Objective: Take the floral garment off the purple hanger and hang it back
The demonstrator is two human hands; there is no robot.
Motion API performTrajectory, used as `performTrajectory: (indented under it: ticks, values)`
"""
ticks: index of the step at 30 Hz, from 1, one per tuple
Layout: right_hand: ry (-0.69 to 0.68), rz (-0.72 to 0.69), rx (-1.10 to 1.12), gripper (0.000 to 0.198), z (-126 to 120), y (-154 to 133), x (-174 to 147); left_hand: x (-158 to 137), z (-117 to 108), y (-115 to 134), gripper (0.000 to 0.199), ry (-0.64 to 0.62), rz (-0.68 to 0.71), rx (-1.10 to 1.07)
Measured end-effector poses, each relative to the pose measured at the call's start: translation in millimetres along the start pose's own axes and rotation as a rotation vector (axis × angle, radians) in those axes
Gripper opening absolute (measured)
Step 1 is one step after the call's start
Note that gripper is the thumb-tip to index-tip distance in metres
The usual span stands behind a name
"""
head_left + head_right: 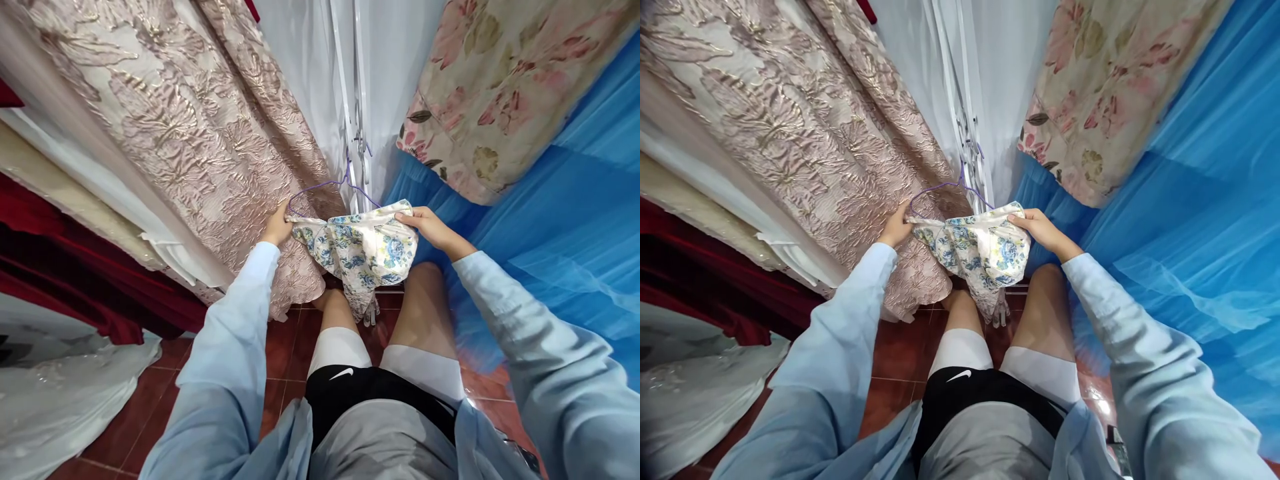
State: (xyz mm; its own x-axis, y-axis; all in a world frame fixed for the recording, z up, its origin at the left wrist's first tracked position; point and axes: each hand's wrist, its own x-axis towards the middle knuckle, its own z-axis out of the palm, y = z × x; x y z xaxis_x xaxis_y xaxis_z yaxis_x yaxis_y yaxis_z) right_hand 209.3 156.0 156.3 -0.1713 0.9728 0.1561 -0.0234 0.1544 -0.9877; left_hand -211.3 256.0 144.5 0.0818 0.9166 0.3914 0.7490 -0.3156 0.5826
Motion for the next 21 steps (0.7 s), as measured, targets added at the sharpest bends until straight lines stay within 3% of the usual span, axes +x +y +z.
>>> performTrajectory:
  ticks: [5,8,10,13,16,18,21]
  values:
    - [0.006,-0.009,-0.043,0.054,6.5,-9.2,9.2,-6.0,-2.6,2.7,0.045,0.015,0.029,-0.043]
    - [-0.037,-0.075,-0.214,0.054,3.2,-21.5,16.8,-15.6,-12.5,5.5,0.027,0.009,0.068,-0.015]
    - [-0.021,-0.141,-0.371,0.053,-3.6,-28.5,20.5,-22.1,-21.1,7.3,0.019,-0.067,0.09,-0.012]
    - [0.11,-0.223,-0.577,0.051,-16.8,-33.3,22.9,-32.6,-29.5,10.1,0.021,-0.24,0.136,-0.055]
    - [0.188,-0.239,-0.632,0.053,-27.0,-33.1,23.8,-44.6,-27.4,11.1,0.035,-0.372,0.137,-0.145]
    - [0.167,-0.192,-0.561,0.052,-31.0,-31.6,24.0,-52.5,-22.7,9.8,0.039,-0.406,0.118,-0.223]
    - [0.08,-0.044,-0.311,0.046,-36.8,-27.5,22.3,-62.1,-17.8,6.0,0.04,-0.358,0.117,-0.252]
